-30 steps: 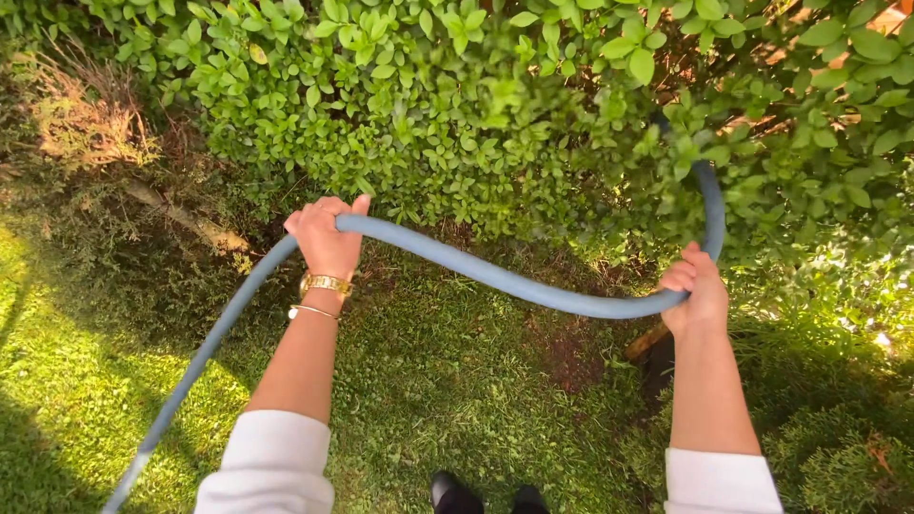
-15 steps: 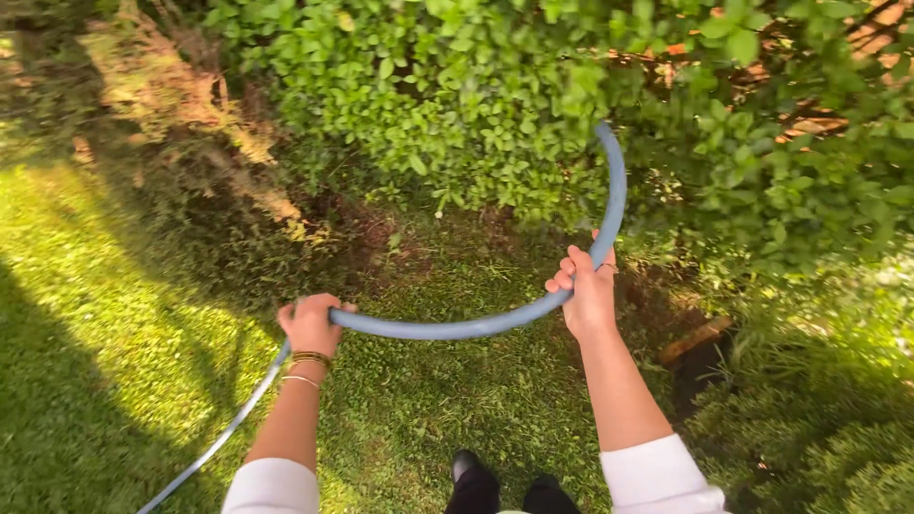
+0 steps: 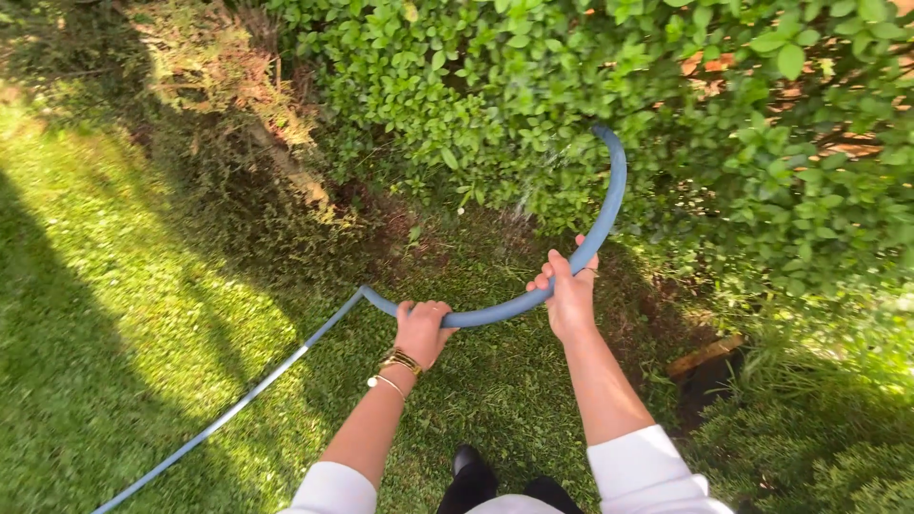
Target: The person holds a blue garden hose and waters various shrubs and bushes in a garden. They move along the hedge line, directing the hose nozzle at the base of the plants to water the soil.
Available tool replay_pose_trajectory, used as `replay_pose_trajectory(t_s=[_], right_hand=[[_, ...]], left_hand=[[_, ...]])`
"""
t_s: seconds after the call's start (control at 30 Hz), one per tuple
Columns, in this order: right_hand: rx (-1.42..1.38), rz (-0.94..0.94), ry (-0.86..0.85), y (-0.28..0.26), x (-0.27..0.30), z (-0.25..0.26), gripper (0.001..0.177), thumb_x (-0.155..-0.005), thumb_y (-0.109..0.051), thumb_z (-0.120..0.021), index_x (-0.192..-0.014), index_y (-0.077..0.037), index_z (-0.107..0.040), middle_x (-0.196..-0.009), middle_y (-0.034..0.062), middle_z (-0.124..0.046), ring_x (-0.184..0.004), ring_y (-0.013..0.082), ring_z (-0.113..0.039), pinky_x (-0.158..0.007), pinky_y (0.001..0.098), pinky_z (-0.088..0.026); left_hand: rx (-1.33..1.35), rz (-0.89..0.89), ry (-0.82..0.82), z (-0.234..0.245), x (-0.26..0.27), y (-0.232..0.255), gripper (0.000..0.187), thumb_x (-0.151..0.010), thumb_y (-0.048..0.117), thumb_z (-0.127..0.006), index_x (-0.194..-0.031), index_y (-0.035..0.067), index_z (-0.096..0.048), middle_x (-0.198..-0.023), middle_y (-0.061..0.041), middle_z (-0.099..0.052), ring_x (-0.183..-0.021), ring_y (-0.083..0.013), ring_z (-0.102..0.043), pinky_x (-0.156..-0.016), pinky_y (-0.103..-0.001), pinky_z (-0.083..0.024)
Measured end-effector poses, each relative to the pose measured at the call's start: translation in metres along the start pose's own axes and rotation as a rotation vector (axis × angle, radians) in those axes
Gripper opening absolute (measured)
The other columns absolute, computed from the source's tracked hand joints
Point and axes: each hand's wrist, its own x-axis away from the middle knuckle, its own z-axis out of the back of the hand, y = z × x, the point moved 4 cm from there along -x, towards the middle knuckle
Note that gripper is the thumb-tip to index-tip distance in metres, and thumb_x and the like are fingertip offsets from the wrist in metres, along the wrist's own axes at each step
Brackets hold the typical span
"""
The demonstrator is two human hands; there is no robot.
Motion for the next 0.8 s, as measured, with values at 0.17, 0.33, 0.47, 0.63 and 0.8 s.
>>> replay_pose_trajectory(t_s=[0.17,0.33,0.47,0.63,0.8], right_hand=[[0.035,0.045,0.079,-0.012,0.008,0.038,0.056,-0.108,-0.016,-0.049,-0.152,-0.013,-0.015,-0.081,0.0043,-0.046,-0.062,0.0156,-0.054,-0.063,0.0406,-0.06],[0.012,0.067,0.193,-0.007,0.007,0.093,0.061,-0.107,-0.021,-0.052,-0.154,-0.014,-0.014,-0.08,0.0051,-0.048,-0.062,0.0182,-0.059,-0.063,0.0436,-0.064],[0.005,0.083,0.199,0.007,0.005,0.116,0.062,-0.107,-0.022,-0.053,-0.153,-0.014,-0.013,-0.079,0.0064,-0.05,-0.062,0.0191,-0.061,-0.063,0.0443,-0.065],[0.084,0.088,0.135,0.02,0.0,0.122,0.058,-0.108,-0.023,-0.051,-0.153,-0.012,-0.016,-0.08,0.0055,-0.051,-0.063,0.0173,-0.061,-0.061,0.0405,-0.064],[0.135,0.131,-0.052,0.013,-0.003,0.096,0.058,-0.106,-0.023,-0.055,-0.151,-0.012,-0.02,-0.079,0.0062,-0.052,-0.061,0.0157,-0.061,-0.059,0.0334,-0.062]], left_hand=[[0.237,-0.12,-0.108,0.005,-0.028,0.089,0.032,-0.093,0.031,-0.069,-0.122,0.021,-0.057,-0.111,0.0,-0.063,-0.112,-0.0204,-0.062,-0.108,-0.045,-0.039],[0.28,-0.189,-0.245,-0.01,-0.033,0.16,0.036,-0.1,0.022,-0.06,-0.135,0.019,-0.052,-0.123,-0.006,-0.061,-0.121,-0.026,-0.059,-0.107,-0.046,-0.041],[0.436,-0.19,-0.24,-0.017,-0.036,0.193,0.04,-0.096,0.018,-0.065,-0.133,0.02,-0.051,-0.124,-0.008,-0.061,-0.121,-0.032,-0.06,-0.103,-0.05,-0.046],[0.771,-0.062,-0.248,0.002,-0.029,0.219,0.036,-0.095,0.028,-0.069,-0.121,0.007,-0.058,-0.12,-0.023,-0.066,-0.118,-0.0443,-0.061,-0.099,-0.053,-0.05],[0.741,0.155,-0.337,0.004,-0.034,0.208,0.059,-0.097,0.064,-0.052,-0.127,0.013,-0.06,-0.122,-0.022,-0.068,-0.121,-0.0413,-0.062,-0.102,-0.052,-0.051]])
